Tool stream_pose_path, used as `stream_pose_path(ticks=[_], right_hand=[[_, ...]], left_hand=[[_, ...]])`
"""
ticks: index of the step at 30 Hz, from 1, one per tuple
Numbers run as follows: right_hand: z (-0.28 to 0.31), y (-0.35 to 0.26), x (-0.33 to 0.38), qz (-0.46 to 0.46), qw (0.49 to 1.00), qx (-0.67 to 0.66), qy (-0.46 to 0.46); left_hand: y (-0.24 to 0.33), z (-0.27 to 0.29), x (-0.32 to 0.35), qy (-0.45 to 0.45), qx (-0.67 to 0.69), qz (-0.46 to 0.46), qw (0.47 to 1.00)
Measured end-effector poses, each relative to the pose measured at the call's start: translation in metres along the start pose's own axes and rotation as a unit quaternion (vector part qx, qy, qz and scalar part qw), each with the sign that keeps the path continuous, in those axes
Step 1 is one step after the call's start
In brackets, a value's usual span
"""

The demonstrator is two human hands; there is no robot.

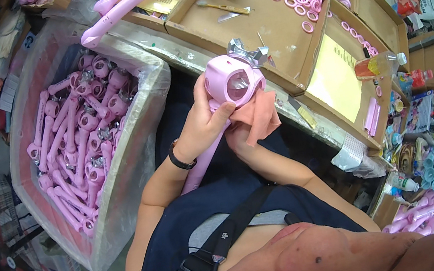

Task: The person assembles pink plastic batons by inserting a small metal pin into the head, wiping the surface with a cloth, and attaching a pink ring to the handle. The person repeats this sequence for multiple batons, placing finished units on the table.

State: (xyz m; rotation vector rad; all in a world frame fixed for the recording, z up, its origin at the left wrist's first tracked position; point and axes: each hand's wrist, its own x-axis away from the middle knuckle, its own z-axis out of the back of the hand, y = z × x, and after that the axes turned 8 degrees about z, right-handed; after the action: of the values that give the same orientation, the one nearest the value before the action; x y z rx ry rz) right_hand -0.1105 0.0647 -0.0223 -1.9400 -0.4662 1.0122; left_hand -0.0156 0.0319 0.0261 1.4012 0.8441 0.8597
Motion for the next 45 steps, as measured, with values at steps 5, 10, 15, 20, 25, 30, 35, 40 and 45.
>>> stream_pose_path(ticks=[5,10,15,20,25,30,35,40,45], right_hand=[[0.012,0.000,-0.011,0.257,0.892,0.347,-0.131],[0.013,0.002,-0.033,-0.136,0.987,-0.081,-0.003],[0.001,-0.007,-0.035,-0.039,0.995,0.056,-0.068],[-0.002,-0.017,-0.024,-0.087,0.981,-0.144,-0.094],[0.012,-0.004,-0.030,-0.214,0.948,-0.234,0.012],[0.018,0.004,-0.034,-0.112,0.989,-0.039,-0.082],[0.009,-0.012,-0.028,-0.182,0.951,-0.242,0.061],[0.006,-0.029,-0.034,-0.256,0.947,-0.192,0.013],[0.019,-0.011,-0.059,-0.261,0.930,-0.232,-0.118]], left_hand=[[0.006,0.001,0.001,0.025,-0.035,-0.014,0.999],[0.013,-0.010,0.010,0.086,-0.227,0.002,0.970],[0.007,-0.012,0.012,0.109,-0.243,-0.015,0.964],[0.008,-0.002,0.010,0.064,-0.140,-0.051,0.987],[0.015,-0.010,0.015,0.084,-0.241,-0.010,0.967],[0.014,-0.006,0.005,0.035,-0.118,-0.025,0.992],[0.006,0.002,-0.002,-0.100,0.129,0.088,0.983],[0.003,0.001,0.002,0.065,-0.066,-0.040,0.995],[0.007,0.009,0.002,-0.017,-0.105,-0.095,0.990]])
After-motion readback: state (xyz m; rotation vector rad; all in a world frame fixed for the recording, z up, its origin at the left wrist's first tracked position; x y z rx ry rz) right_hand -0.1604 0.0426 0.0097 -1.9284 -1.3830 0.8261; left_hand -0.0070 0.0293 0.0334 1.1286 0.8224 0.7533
